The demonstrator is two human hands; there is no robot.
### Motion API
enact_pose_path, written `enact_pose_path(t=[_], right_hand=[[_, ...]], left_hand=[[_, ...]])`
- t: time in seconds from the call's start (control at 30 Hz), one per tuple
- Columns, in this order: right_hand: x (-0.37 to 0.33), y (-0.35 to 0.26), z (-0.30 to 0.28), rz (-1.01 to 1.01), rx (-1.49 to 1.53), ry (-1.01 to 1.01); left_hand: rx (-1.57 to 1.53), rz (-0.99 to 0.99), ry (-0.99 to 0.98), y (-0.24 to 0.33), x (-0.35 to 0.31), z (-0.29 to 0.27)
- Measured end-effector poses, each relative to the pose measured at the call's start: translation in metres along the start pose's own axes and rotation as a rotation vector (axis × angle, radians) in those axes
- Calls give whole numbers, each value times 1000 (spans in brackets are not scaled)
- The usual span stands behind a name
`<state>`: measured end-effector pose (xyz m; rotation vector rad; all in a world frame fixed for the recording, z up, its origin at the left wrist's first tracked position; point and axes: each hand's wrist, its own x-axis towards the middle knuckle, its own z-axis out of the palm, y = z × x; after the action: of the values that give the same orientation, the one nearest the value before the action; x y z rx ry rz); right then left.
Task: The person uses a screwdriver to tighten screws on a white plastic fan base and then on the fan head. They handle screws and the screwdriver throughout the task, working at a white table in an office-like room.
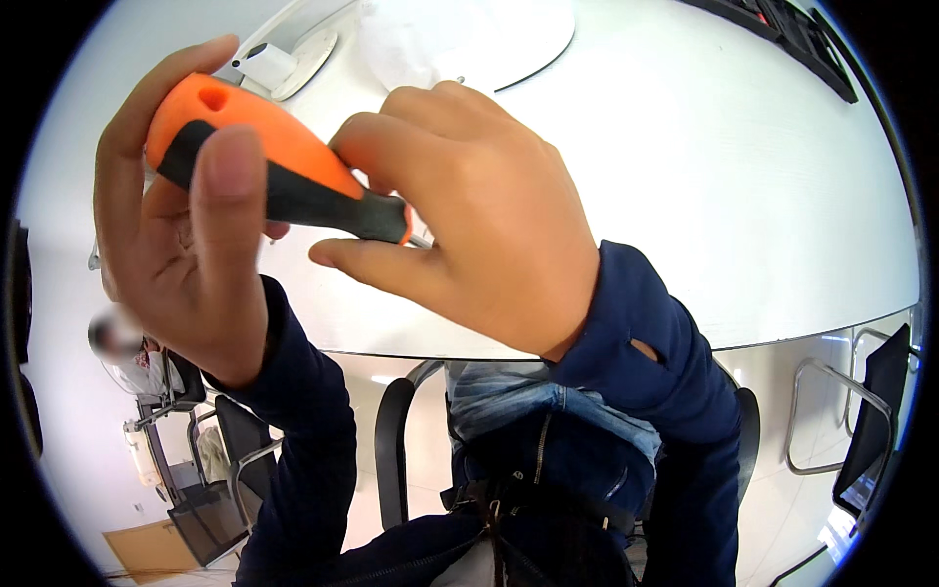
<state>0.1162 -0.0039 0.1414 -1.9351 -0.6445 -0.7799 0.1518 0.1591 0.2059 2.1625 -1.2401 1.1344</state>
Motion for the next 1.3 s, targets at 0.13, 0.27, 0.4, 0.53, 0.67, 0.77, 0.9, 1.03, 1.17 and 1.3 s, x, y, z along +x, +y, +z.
enact_pose_path(t=[0.13,0.27,0.4,0.53,0.67,0.77,0.9,1.03,1.17,1.3], right_hand=[[1,2,-5,-8,86,-25],[2,-3,-7,33,57,-69],[0,-8,-7,99,22,-90],[-1,-12,-3,50,35,-32],[3,-11,-4,38,11,-61],[6,-9,-5,36,85,-84],[6,-7,-4,14,130,-113],[4,-10,-2,54,35,-90],[3,-14,-5,-50,-37,-22],[6,-10,-11,-51,9,-60]], left_hand=[[-204,-46,-69,-19,6,-1],[-565,1,-152,-32,9,5],[-225,-85,-131,-11,6,-8],[208,-85,-30,10,-1,-20],[168,20,-60,-3,1,-24],[-31,52,-145,-18,4,-25],[-306,44,-224,-26,9,-17],[-52,-111,-170,-2,7,-15],[192,-161,-186,16,6,-22],[146,61,-237,-1,16,-25]])
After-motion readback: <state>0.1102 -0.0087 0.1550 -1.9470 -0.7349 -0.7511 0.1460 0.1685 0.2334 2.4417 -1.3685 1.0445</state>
